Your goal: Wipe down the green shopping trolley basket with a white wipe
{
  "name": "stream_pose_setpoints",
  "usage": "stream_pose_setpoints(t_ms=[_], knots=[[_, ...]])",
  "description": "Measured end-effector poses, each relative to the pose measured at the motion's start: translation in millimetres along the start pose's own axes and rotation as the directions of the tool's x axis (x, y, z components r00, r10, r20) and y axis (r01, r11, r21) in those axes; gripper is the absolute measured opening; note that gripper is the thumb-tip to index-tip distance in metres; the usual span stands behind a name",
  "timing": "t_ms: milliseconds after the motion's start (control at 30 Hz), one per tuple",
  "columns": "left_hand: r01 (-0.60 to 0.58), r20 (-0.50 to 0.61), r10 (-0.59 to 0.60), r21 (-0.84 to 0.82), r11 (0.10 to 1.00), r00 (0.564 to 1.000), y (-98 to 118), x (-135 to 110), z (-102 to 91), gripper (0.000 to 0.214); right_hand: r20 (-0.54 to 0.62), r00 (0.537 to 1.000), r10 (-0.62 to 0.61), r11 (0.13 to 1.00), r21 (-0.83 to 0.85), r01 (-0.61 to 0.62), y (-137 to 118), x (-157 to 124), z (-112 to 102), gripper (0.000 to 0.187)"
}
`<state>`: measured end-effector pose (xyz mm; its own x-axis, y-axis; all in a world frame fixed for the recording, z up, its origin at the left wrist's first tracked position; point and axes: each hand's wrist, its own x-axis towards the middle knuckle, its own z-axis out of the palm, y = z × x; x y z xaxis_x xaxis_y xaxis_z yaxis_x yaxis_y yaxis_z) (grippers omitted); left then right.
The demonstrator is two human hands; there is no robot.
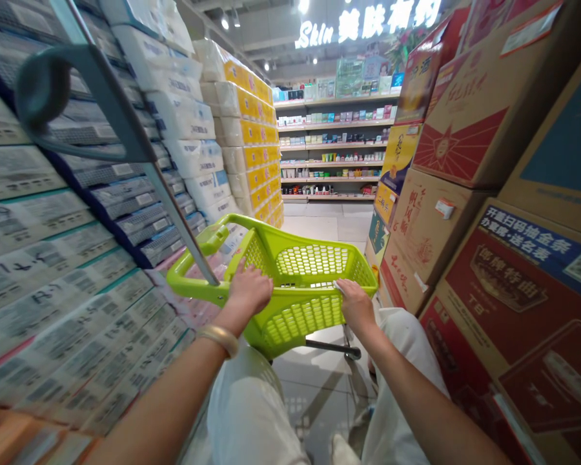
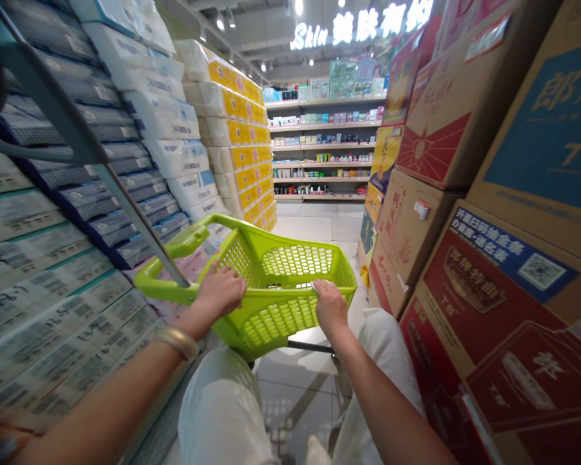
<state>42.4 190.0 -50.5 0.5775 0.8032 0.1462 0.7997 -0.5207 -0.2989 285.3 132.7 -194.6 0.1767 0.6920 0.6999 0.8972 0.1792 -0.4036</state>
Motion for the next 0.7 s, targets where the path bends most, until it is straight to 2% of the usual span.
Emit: stream_pose_setpoints(t_ms=[133, 233, 400, 467, 567, 700], knots=[[-0.057, -0.041, 0.053, -0.118, 0.991, 0.998, 45, 13, 11.2, 0.034, 0.055, 0.993, -0.107, 0.993, 0.050, 0.104, -43, 5, 20, 0.044], [-0.032, -0.046, 0.025, -0.159, 0.987, 0.999, 63, 17, 25.0, 0.036, 0.063, 0.988, -0.139, 0.988, 0.074, 0.135, -51, 0, 21, 0.046], [-0.004, -0.051, -0.005, -0.189, 0.982, 0.999, 66, 13, 39.7, 0.041, 0.024, 0.998, -0.061, 0.997, 0.058, 0.059, -11, -17, -2, 0.049], [-0.001, -0.053, -0.009, -0.196, 0.981, 0.999, 67, 12, 39.8, 0.043, 0.000, 1.000, -0.013, 0.999, 0.041, 0.013, -5, -19, -4, 0.049], [0.014, -0.052, -0.025, -0.196, 0.980, 0.998, 72, 14, 36.6, 0.046, -0.012, 1.000, 0.000, 0.999, 0.033, 0.000, -22, -17, 7, 0.048], [0.018, -0.052, -0.029, -0.190, 0.982, 0.998, 72, 13, 33.9, 0.047, 0.020, 0.996, -0.090, 0.994, 0.069, 0.088, -52, -15, 20, 0.046]])
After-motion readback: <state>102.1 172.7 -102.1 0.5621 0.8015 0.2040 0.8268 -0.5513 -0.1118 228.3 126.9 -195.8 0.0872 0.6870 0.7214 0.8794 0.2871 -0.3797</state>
